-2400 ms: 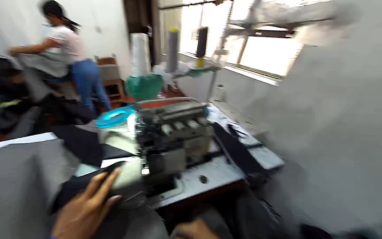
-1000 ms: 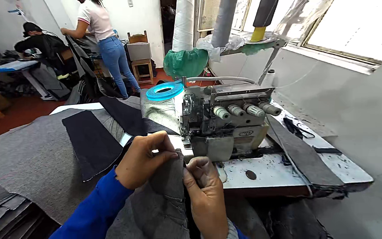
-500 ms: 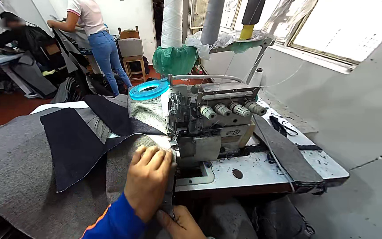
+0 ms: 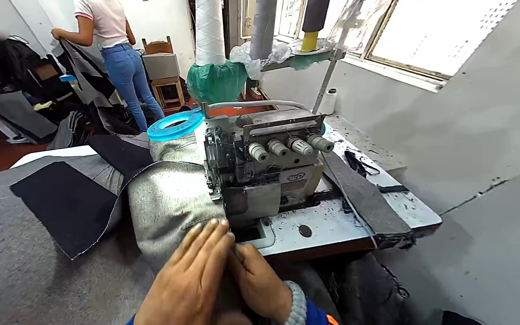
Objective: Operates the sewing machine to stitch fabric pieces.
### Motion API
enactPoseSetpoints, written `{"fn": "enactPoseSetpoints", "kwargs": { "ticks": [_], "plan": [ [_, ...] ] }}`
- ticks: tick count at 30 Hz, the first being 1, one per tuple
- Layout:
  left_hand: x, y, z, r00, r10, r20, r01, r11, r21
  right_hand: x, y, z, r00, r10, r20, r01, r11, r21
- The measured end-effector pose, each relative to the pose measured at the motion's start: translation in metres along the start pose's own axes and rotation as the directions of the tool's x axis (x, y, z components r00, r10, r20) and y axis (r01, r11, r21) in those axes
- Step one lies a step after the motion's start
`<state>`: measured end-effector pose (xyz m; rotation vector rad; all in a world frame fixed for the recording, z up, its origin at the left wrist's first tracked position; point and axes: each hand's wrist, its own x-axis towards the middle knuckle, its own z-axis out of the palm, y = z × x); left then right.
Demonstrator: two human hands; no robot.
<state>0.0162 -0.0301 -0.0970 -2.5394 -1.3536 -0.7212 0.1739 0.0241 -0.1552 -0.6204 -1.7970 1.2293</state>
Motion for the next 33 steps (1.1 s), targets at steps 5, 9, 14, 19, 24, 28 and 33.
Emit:
{"fn": "enactPoseSetpoints", "kwargs": {
  "ticks": [5, 9, 14, 19, 24, 28, 33],
  "plan": [
    [-0.022, -0.012, 0.017, 0.991, 0.137, -0.007, -0.129, 0.948, 0.292, 0.005, 0.003, 0.016, 0.967, -0.199, -0.158, 0.144, 0.941, -0.305],
    [-0.007, -0.034, 0.010, 0.980, 0.190, -0.059, -0.166, 0.945, 0.281, 0.013, 0.004, 0.026, 0.951, -0.183, -0.248, 0.090, 0.935, -0.342],
    [0.012, -0.050, 0.007, 0.978, 0.180, -0.108, -0.163, 0.975, 0.150, 0.025, 0.004, 0.029, 0.948, -0.079, -0.307, 0.019, 0.981, -0.192],
    [0.015, -0.055, 0.018, 0.985, 0.079, -0.155, -0.074, 0.997, 0.036, 0.014, 0.016, 0.037, 0.989, 0.000, -0.149, -0.009, 0.998, -0.064],
    [-0.023, -0.070, 0.042, 0.955, -0.084, -0.286, 0.093, 0.996, 0.016, -0.002, 0.046, 0.030, 0.914, -0.248, -0.321, 0.104, 0.907, -0.407],
    [-0.051, -0.129, 0.070, 0.784, -0.529, -0.326, 0.598, 0.785, 0.164, 0.003, 0.067, 0.004, 0.839, -0.470, -0.274, 0.072, 0.595, -0.800],
    [0.019, -0.201, 0.104, 0.627, -0.776, 0.065, 0.779, 0.621, -0.089, 0.008, 0.056, 0.020, 0.963, -0.161, -0.215, -0.149, 0.343, -0.927]
  ]
}}
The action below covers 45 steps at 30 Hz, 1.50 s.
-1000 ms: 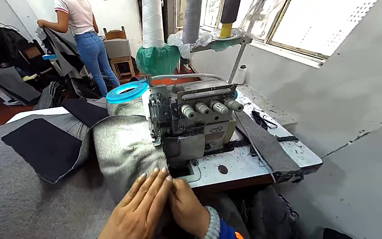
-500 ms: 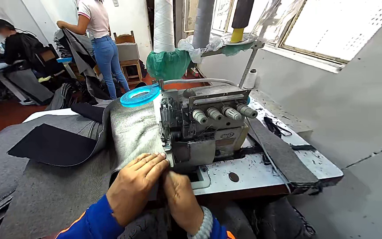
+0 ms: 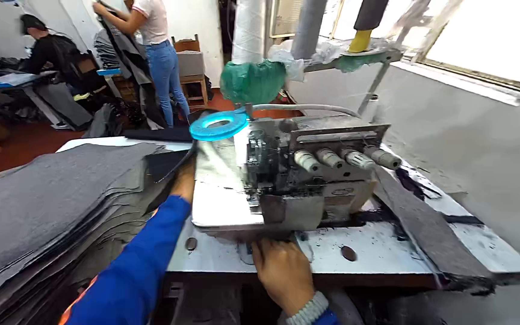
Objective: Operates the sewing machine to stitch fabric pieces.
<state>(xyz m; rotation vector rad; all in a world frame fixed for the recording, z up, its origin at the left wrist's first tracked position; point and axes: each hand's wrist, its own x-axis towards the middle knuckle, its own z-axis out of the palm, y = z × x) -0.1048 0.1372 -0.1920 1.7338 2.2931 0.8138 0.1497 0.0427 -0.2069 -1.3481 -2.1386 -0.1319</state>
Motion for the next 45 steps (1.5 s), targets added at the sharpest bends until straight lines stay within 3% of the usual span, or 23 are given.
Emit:
{"fn": "enactPoseSetpoints", "kwargs": {
  "ticks": [1, 3, 6, 8, 10, 13, 15, 17, 20, 23, 26, 28, 30, 33, 36, 38, 41, 43, 45],
  "plan": [
    [0.012, 0.006, 0.003, 0.997, -0.054, 0.054, 0.057, 0.997, -0.060, 0.000, 0.000, -0.004, 0.994, 0.038, 0.099, -0.038, 0.999, -0.003],
    [0.014, 0.022, -0.011, 0.976, -0.106, 0.189, 0.105, 0.994, 0.012, -0.001, 0.004, -0.010, 0.950, 0.097, 0.297, -0.101, 0.995, -0.001],
    [-0.021, 0.038, -0.068, 0.956, -0.042, 0.291, -0.050, 0.952, 0.302, -0.003, 0.011, -0.012, 0.893, 0.089, 0.442, -0.110, 0.994, 0.023],
    [-0.067, 0.025, -0.129, 0.981, 0.051, 0.186, -0.118, 0.921, 0.372, 0.000, 0.012, -0.014, 0.867, 0.066, 0.495, -0.104, 0.993, 0.050],
    [-0.122, -0.011, -0.196, 0.997, 0.072, -0.017, -0.057, 0.895, 0.443, -0.001, 0.015, -0.012, 0.874, 0.028, 0.485, -0.075, 0.994, 0.078],
    [-0.182, -0.069, -0.285, 0.980, -0.189, -0.055, 0.191, 0.839, 0.509, 0.000, 0.016, -0.012, 0.883, 0.000, 0.469, -0.046, 0.995, 0.087],
    [-0.201, -0.098, -0.309, 0.964, -0.267, 0.004, 0.229, 0.834, 0.501, 0.002, 0.015, -0.013, 0.884, -0.009, 0.467, -0.040, 0.995, 0.093],
    [-0.201, -0.106, -0.313, 0.937, -0.325, 0.129, 0.218, 0.832, 0.510, 0.003, 0.015, -0.014, 0.880, -0.014, 0.475, -0.041, 0.994, 0.106],
    [-0.178, -0.096, -0.302, 0.844, -0.414, 0.340, 0.146, 0.789, 0.597, 0.001, 0.016, -0.016, 0.878, -0.020, 0.479, -0.043, 0.992, 0.120],
    [-0.155, -0.086, -0.301, 0.788, -0.450, 0.420, 0.072, 0.745, 0.663, -0.006, 0.023, -0.012, 0.916, -0.091, 0.390, 0.023, 0.984, 0.177],
    [-0.142, -0.095, -0.323, 0.818, -0.430, 0.383, 0.133, 0.788, 0.601, -0.018, 0.035, -0.006, 0.957, -0.226, 0.184, 0.175, 0.950, 0.258],
    [-0.134, -0.120, -0.337, 0.842, -0.386, 0.376, 0.161, 0.846, 0.508, -0.024, 0.043, -0.007, 0.956, -0.273, 0.106, 0.229, 0.924, 0.307],
    [-0.133, -0.133, -0.338, 0.820, -0.412, 0.397, 0.199, 0.856, 0.477, -0.027, 0.047, -0.009, 0.949, -0.296, 0.114, 0.241, 0.906, 0.348],
    [-0.137, -0.123, -0.340, 0.854, -0.416, 0.314, 0.282, 0.876, 0.391, -0.025, 0.050, -0.014, 0.938, -0.310, 0.156, 0.222, 0.882, 0.415],
    [-0.136, -0.075, -0.357, 0.875, -0.478, 0.082, 0.472, 0.878, 0.084, -0.026, 0.049, -0.026, 0.957, -0.263, 0.122, 0.152, 0.812, 0.563],
    [-0.133, -0.061, -0.354, 0.924, -0.383, 0.002, 0.379, 0.915, -0.141, -0.029, 0.044, -0.033, 0.969, -0.241, 0.053, 0.153, 0.756, 0.637],
    [-0.141, 0.004, -0.299, 0.953, -0.270, 0.135, 0.300, 0.901, -0.313, -0.029, 0.013, -0.054, 0.951, -0.286, 0.116, 0.060, 0.539, 0.840],
    [-0.153, 0.078, -0.249, 0.907, -0.247, 0.341, 0.369, 0.857, -0.361, -0.029, -0.018, -0.061, 0.907, -0.348, 0.237, -0.140, 0.281, 0.949],
    [-0.154, 0.128, -0.206, 0.866, -0.146, 0.478, 0.362, 0.843, -0.399, -0.029, -0.047, -0.062, 0.887, -0.307, 0.345, -0.338, 0.079, 0.938]
  ]
}}
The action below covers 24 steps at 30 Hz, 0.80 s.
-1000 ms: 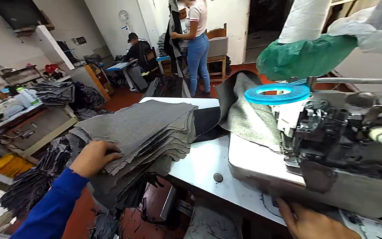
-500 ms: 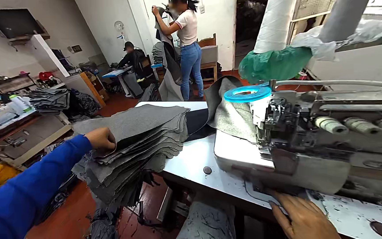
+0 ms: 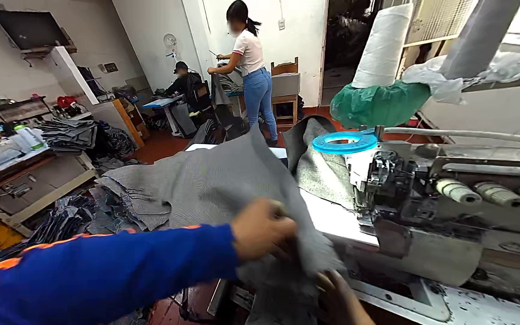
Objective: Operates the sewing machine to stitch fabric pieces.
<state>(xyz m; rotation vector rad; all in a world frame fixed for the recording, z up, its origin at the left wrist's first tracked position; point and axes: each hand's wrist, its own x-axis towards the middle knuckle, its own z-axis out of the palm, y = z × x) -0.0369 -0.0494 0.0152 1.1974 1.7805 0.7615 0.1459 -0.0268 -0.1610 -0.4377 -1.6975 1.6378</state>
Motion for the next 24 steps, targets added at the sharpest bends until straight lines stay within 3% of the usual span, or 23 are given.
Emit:
{"fn": "enactPoseSetpoints", "kwargs": {
  "ticks": [2, 3, 5, 6, 8, 9, 11, 13, 15, 17, 20, 22, 24],
  "plan": [
    [0.021, 0.009, 0.032, 0.992, 0.121, 0.039, -0.122, 0.992, 0.020, 0.010, -0.002, 0.023, 0.969, 0.137, -0.207, -0.090, 0.971, 0.222],
    [0.034, 0.008, 0.041, 0.977, 0.209, 0.032, -0.210, 0.976, 0.051, 0.017, -0.009, 0.033, 0.910, 0.251, -0.331, -0.155, 0.945, 0.288],
    [0.061, -0.009, 0.049, 0.889, 0.454, 0.063, -0.457, 0.864, 0.211, 0.031, -0.020, 0.048, 0.773, 0.409, -0.485, -0.308, 0.910, 0.277],
    [0.073, -0.022, 0.047, 0.819, 0.549, 0.164, -0.572, 0.761, 0.308, 0.034, -0.014, 0.053, 0.753, 0.417, -0.509, -0.351, 0.909, 0.225],
    [0.089, -0.052, 0.037, 0.702, 0.623, 0.346, -0.704, 0.534, 0.468, 0.028, -0.001, 0.056, 0.797, 0.414, -0.440, -0.378, 0.910, 0.172],
    [0.092, -0.069, 0.034, 0.654, 0.666, 0.359, -0.731, 0.435, 0.526, 0.023, 0.008, 0.052, 0.829, 0.390, -0.400, -0.362, 0.921, 0.147],
    [0.088, -0.102, 0.030, 0.613, 0.736, 0.285, -0.703, 0.345, 0.622, 0.012, 0.019, 0.026, 0.922, 0.295, -0.252, -0.293, 0.955, 0.044],
    [0.082, -0.129, 0.038, 0.544, 0.822, 0.168, -0.654, 0.290, 0.699, -0.002, 0.017, -0.023, 0.982, 0.138, -0.127, -0.164, 0.959, -0.233],
    [0.083, -0.139, 0.051, 0.506, 0.860, 0.071, -0.609, 0.298, 0.735, -0.023, -0.001, -0.080, 0.978, -0.027, -0.205, -0.102, 0.801, -0.590],
    [0.089, -0.131, 0.060, 0.500, 0.866, 0.002, -0.554, 0.317, 0.770, -0.049, -0.023, -0.135, 0.883, -0.136, -0.448, -0.321, 0.523, -0.790],
    [0.109, -0.105, 0.066, 0.471, 0.881, -0.033, -0.499, 0.297, 0.814, -0.092, -0.046, -0.210, 0.719, -0.052, -0.693, -0.679, 0.161, -0.716],
    [0.130, -0.092, 0.066, 0.460, 0.888, -0.015, -0.543, 0.294, 0.787, -0.108, -0.051, -0.238, 0.624, 0.065, -0.779, -0.781, 0.038, -0.623],
    [0.147, -0.086, 0.067, 0.445, 0.895, -0.009, -0.615, 0.313, 0.724, -0.110, -0.052, -0.245, 0.573, 0.150, -0.806, -0.814, -0.011, -0.581]
  ]
}}
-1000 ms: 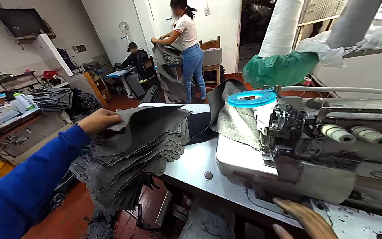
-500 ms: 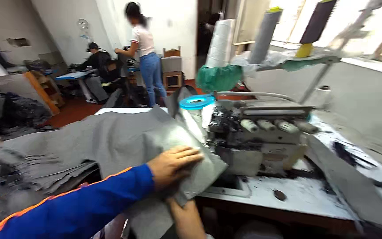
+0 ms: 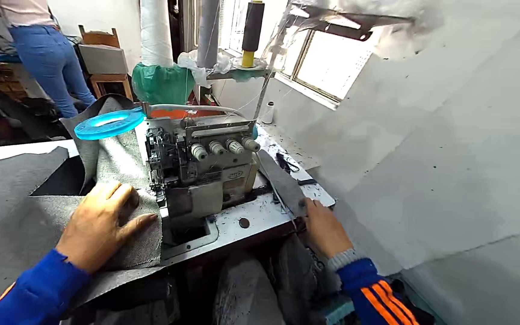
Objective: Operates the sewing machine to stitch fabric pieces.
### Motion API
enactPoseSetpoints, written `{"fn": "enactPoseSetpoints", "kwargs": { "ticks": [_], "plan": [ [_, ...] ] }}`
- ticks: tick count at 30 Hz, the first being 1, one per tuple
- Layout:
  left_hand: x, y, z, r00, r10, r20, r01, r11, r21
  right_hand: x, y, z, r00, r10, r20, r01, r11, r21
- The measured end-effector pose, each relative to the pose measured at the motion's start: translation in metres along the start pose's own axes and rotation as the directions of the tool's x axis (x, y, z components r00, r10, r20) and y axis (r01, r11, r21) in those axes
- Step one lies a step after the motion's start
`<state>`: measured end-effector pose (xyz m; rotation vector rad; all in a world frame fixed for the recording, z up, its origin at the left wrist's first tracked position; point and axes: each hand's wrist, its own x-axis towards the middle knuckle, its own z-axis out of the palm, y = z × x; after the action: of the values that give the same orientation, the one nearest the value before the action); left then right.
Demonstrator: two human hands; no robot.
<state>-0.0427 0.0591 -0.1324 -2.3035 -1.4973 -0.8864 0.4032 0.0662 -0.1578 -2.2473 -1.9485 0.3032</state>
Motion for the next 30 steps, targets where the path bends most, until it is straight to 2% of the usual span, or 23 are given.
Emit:
{"fn": "enactPoseSetpoints", "kwargs": {
  "ticks": [2, 5, 7, 8, 10, 11, 12, 15, 18, 20, 22, 24, 25, 30],
  "plan": [
    [0.001, -0.004, 0.005, 1.000, 0.012, -0.003, -0.012, 1.000, -0.014, 0.002, 0.003, 0.000, 0.999, -0.043, 0.007, 0.043, 0.999, 0.014],
    [-0.005, -0.004, 0.004, 1.000, 0.013, -0.013, -0.013, 1.000, -0.006, 0.006, 0.021, -0.003, 0.984, -0.174, -0.029, 0.176, 0.976, 0.131],
    [-0.006, -0.004, 0.002, 1.000, -0.015, -0.016, 0.013, 0.997, -0.079, 0.011, 0.036, -0.008, 0.959, -0.260, -0.110, 0.279, 0.933, 0.226],
    [-0.005, -0.003, -0.001, 0.999, -0.038, -0.014, 0.036, 0.988, -0.153, 0.013, 0.044, -0.011, 0.925, -0.319, -0.207, 0.364, 0.901, 0.237],
    [0.000, -0.003, -0.012, 0.997, -0.075, -0.009, 0.068, 0.946, -0.318, 0.015, 0.044, -0.024, 0.785, -0.430, -0.445, 0.560, 0.800, 0.215],
    [0.003, -0.004, -0.020, 0.998, -0.057, 0.005, 0.054, 0.913, -0.404, 0.013, 0.032, -0.030, 0.698, -0.444, -0.561, 0.640, 0.739, 0.212],
    [0.008, -0.003, -0.029, 1.000, -0.020, 0.021, 0.027, 0.879, -0.475, 0.007, 0.011, -0.036, 0.643, -0.411, -0.646, 0.694, 0.671, 0.263],
    [0.020, 0.007, -0.053, 0.995, 0.072, 0.073, -0.011, 0.780, -0.626, -0.029, -0.079, -0.039, 0.587, -0.266, -0.765, 0.793, 0.380, 0.477],
    [0.021, 0.026, -0.066, 0.993, 0.088, 0.083, -0.009, 0.737, -0.676, -0.059, -0.162, -0.009, 0.596, -0.242, -0.766, 0.800, 0.260, 0.540],
    [0.014, 0.037, -0.067, 0.996, 0.080, 0.038, -0.037, 0.771, -0.636, -0.076, -0.207, 0.014, 0.682, -0.281, -0.675, 0.730, 0.208, 0.650],
    [0.006, 0.042, -0.064, 0.998, 0.040, -0.053, -0.064, 0.819, -0.571, -0.090, -0.240, 0.023, 0.776, -0.344, -0.529, 0.585, 0.080, 0.807],
    [0.001, 0.040, -0.065, 0.995, 0.022, -0.098, -0.073, 0.826, -0.560, -0.100, -0.255, 0.023, 0.792, -0.426, -0.437, 0.460, -0.054, 0.886],
    [-0.002, 0.038, -0.066, 0.996, 0.018, -0.093, -0.068, 0.819, -0.569, -0.103, -0.259, 0.023, 0.792, -0.437, -0.426, 0.437, -0.082, 0.896],
    [-0.008, 0.033, -0.072, 0.993, -0.079, -0.090, 0.003, 0.769, -0.640, -0.105, -0.276, 0.024, 0.862, -0.269, -0.430, 0.392, -0.183, 0.901]
  ]
}}
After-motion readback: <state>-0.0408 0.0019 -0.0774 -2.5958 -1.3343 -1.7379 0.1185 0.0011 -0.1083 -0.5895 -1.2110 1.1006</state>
